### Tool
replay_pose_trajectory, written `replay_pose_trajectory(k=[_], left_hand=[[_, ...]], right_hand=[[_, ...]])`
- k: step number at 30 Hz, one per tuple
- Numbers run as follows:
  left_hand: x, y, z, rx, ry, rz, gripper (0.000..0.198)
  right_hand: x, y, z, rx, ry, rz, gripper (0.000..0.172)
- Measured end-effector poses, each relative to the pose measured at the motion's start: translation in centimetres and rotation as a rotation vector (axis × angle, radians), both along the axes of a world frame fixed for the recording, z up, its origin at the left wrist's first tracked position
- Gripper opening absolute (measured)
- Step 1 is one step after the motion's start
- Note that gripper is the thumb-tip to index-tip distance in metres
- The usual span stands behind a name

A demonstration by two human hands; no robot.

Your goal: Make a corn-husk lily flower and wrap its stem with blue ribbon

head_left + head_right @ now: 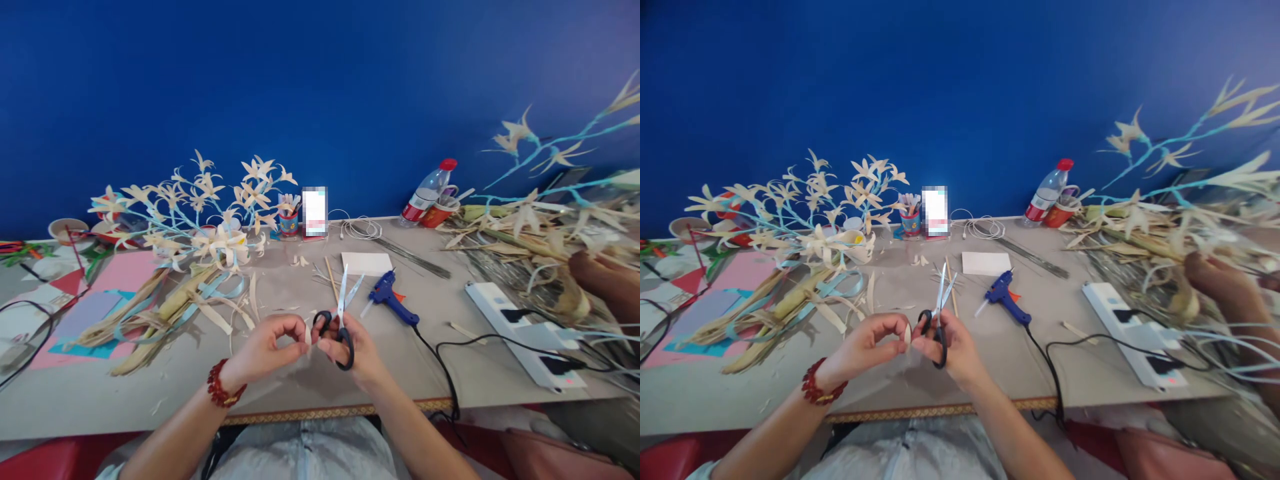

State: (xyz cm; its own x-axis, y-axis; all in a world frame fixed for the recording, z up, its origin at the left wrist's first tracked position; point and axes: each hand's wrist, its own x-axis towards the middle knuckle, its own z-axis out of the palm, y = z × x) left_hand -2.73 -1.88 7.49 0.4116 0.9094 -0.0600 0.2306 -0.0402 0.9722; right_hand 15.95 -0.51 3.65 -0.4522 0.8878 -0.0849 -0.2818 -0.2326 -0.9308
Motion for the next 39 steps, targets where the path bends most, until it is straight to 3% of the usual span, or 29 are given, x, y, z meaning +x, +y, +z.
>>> replay_pose_trajectory(k=[4, 10, 13, 18, 25, 29, 35, 39], left_hand=[[0.2, 0.0, 0.2, 0.03, 0.076, -0.021, 0.009], [-0.6, 0.1, 0.3, 0.032, 0.023, 0.005, 0.006], [-0.6, 0.1, -0.1, -0.016, -0.131, 0.098, 0.009], [0.8, -0.9, -1.7, -0.093, -0.444, 0.295, 0.011], [3.0, -2.1, -3.0, -0.091, -0.521, 0.447, 0.007], [2.8, -2.0, -2.4, -0.059, -0.531, 0.46, 0.008], [1.9, -1.6, -0.9, -0.026, -0.475, 0.487, 0.007], [1.8, -1.3, -0.6, -0.023, -0.439, 0.471, 0.008]], right_hand=[[-0.9, 0.7, 0.8, -0.059, 0.038, -0.005, 0.034], [-0.8, 0.7, 0.3, -0.062, 0.064, -0.025, 0.032], [-0.7, 0.4, 0.2, -0.047, 0.073, -0.031, 0.033], [-1.3, -0.4, 0.3, -0.058, 0.083, -0.191, 0.035], [-2.4, -0.8, 0.4, 0.003, 0.074, -0.269, 0.039], [-1.7, -0.8, 0.1, 0.021, 0.017, -0.163, 0.041], [0.8, -1.5, -1.3, 0.109, -0.162, 0.186, 0.05], [1.4, -2.0, -1.9, 0.085, -0.262, 0.258, 0.054]])
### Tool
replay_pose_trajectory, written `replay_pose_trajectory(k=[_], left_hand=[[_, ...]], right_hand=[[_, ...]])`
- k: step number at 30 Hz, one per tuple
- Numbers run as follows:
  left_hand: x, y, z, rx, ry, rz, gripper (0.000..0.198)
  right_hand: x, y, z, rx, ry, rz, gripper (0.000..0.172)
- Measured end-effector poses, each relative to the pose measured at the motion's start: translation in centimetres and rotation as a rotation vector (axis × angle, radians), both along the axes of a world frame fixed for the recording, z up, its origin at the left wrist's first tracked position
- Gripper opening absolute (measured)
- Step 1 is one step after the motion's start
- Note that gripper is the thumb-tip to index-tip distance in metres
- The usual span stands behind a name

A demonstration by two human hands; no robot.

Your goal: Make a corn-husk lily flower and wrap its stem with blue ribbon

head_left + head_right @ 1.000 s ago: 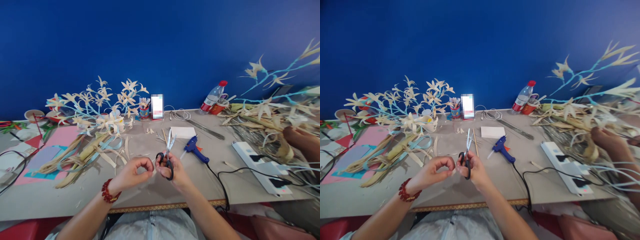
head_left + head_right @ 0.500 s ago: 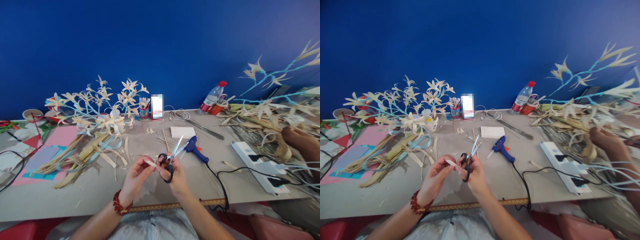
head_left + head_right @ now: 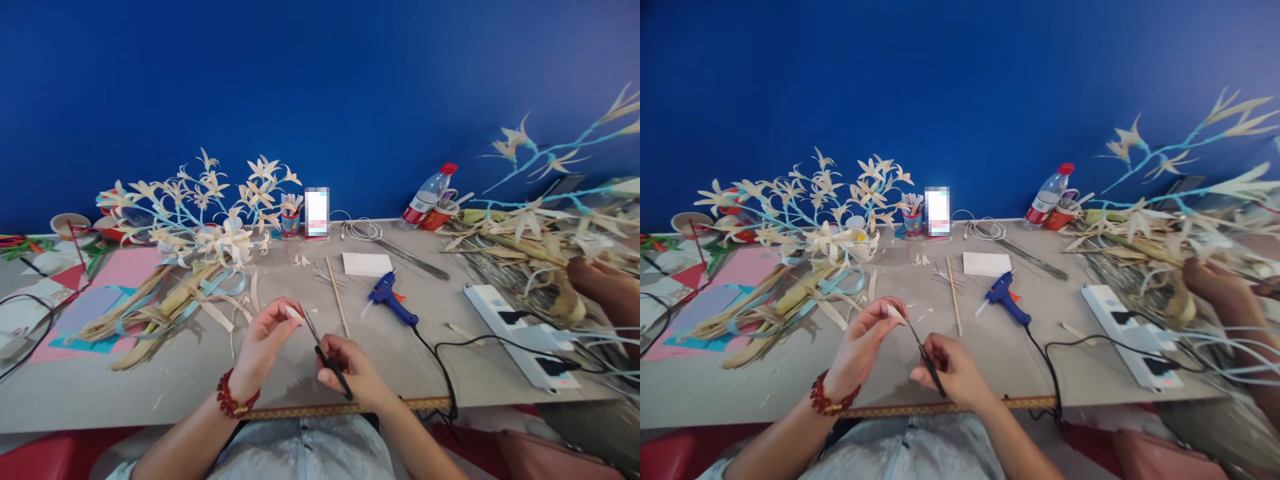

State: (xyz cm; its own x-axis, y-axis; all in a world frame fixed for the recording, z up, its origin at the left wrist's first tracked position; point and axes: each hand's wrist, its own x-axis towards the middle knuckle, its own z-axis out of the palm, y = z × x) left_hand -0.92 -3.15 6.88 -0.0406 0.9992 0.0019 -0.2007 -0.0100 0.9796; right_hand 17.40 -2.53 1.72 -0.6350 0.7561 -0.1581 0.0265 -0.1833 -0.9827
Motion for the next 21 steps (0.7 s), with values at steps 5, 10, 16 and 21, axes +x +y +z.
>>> replay_pose_trajectory(k=[5, 10, 16, 21], left_hand=[[-0.01, 0.11, -0.01, -0.002, 0.022, -0.029, 0.009], [-0.35, 0.16, 0.3, -0.009, 0.02, -0.061, 0.008], [-0.57, 0.18, 0.47, -0.031, -0.005, -0.082, 0.007], [-0.56, 0.13, 0.38, -0.046, 0.004, -0.069, 0.007]], right_hand=[[0.04, 0.09, -0.25, 0.012, -0.034, -0.001, 0.055], [0.06, 0.24, -0.43, 0.004, -0.065, 0.005, 0.055], [-0.04, 0.11, -0.39, -0.04, -0.05, 0.006, 0.055], [0.03, -0.02, -0.38, -0.084, -0.031, 0.0, 0.053]])
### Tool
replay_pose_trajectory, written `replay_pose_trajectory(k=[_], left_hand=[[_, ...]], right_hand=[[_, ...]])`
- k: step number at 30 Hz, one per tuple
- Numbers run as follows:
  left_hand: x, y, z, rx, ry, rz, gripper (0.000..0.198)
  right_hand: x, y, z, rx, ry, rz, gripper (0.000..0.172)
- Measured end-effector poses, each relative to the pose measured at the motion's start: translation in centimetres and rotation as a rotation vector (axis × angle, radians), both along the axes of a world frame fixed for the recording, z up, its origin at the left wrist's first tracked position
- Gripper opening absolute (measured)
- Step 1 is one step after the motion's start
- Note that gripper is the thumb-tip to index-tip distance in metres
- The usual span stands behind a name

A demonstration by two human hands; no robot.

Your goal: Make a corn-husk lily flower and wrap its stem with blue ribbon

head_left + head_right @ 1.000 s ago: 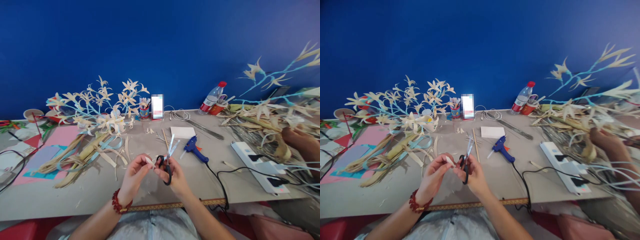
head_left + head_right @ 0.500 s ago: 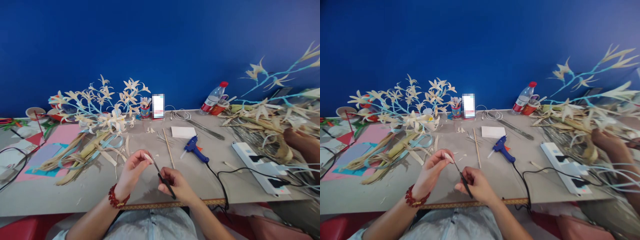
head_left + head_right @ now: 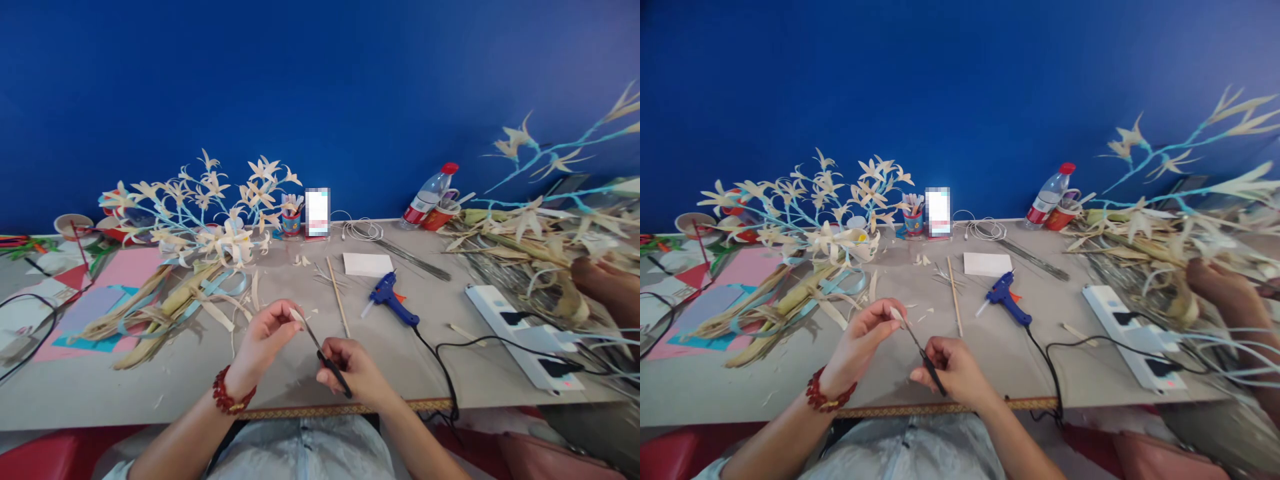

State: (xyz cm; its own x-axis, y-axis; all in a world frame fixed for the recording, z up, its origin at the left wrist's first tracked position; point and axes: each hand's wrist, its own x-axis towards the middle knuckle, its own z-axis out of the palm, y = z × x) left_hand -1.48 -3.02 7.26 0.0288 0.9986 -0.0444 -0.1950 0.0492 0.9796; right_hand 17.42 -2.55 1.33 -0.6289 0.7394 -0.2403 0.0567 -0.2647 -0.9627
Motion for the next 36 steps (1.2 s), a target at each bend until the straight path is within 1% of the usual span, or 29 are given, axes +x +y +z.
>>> replay_pose_trajectory(k=[10, 17, 20, 30, 36], left_hand=[[-0.1, -0.06, -0.03, 0.033, -0.003, -0.037, 0.006], [-0.07, -0.13, -0.01, 0.02, -0.01, -0.016, 0.005], [-0.12, -0.15, -0.02, 0.016, -0.001, -0.019, 0.006], [-0.3, -0.16, 0.03, 0.023, 0.045, -0.041, 0.007], [-0.64, -0.01, 0.12, 0.021, 0.097, -0.073, 0.007]], right_hand=[[0.01, -0.04, 0.41, -0.021, 0.017, 0.017, 0.053], [0.0, -0.01, 0.24, -0.015, 0.015, 0.019, 0.054], [0.0, 0.0, 0.14, -0.003, 0.01, 0.016, 0.055], [0.04, -0.04, 0.38, -0.044, 0.039, 0.023, 0.058], [0.14, 0.14, 0.39, -0.018, 0.029, 0.023, 0.056]])
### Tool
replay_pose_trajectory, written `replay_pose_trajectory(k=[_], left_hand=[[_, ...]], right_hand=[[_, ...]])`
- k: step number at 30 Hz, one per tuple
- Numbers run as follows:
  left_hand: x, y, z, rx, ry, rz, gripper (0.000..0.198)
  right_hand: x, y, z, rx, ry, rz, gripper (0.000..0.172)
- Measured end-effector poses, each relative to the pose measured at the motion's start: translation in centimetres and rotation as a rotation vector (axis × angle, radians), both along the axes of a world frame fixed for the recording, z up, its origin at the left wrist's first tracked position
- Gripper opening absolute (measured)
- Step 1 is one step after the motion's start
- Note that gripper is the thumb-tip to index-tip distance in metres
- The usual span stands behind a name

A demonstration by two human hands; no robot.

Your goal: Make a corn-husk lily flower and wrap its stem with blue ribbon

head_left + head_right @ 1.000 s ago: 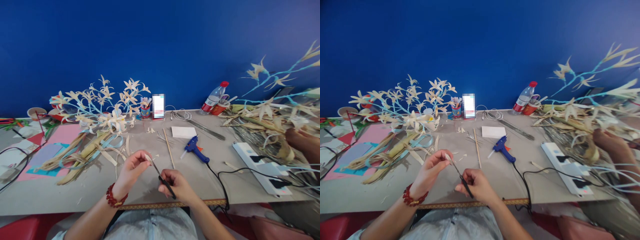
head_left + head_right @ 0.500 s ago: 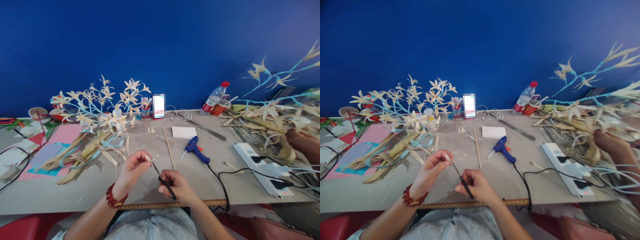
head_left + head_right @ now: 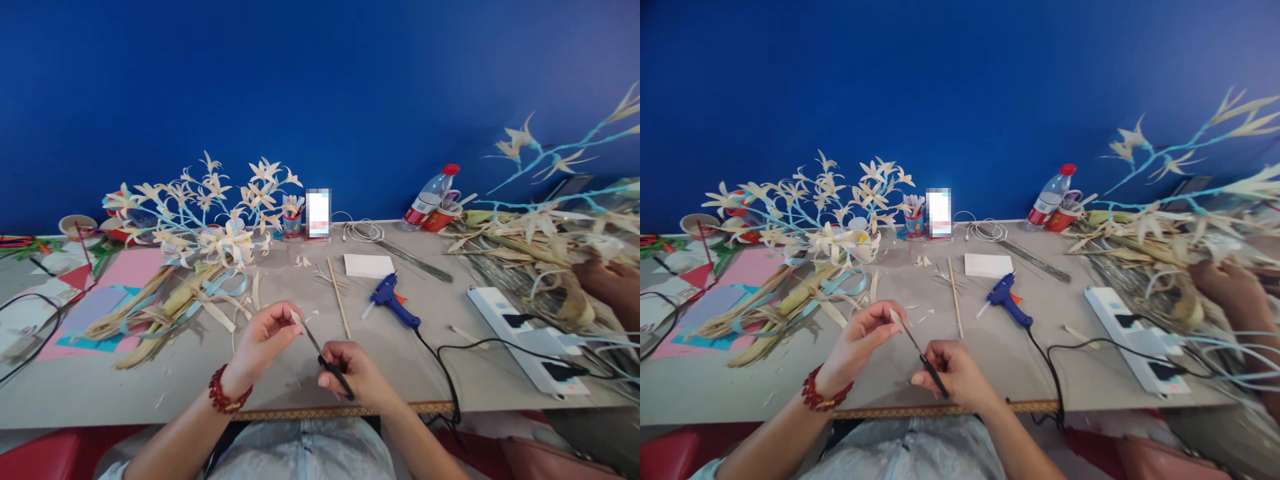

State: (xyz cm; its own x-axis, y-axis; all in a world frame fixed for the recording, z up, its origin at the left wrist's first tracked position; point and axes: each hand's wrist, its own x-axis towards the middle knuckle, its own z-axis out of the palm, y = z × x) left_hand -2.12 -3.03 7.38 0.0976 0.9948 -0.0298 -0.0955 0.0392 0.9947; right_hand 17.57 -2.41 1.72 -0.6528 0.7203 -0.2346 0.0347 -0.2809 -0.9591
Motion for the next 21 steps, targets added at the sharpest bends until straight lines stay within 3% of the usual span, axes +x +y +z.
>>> replay_pose_trajectory(k=[21], left_hand=[[-0.7, 0.35, 0.9, -0.01, 0.045, -0.127, 0.012]], right_hand=[[0.16, 0.16, 0.29, 0.006, 0.0, 0.028, 0.056]])
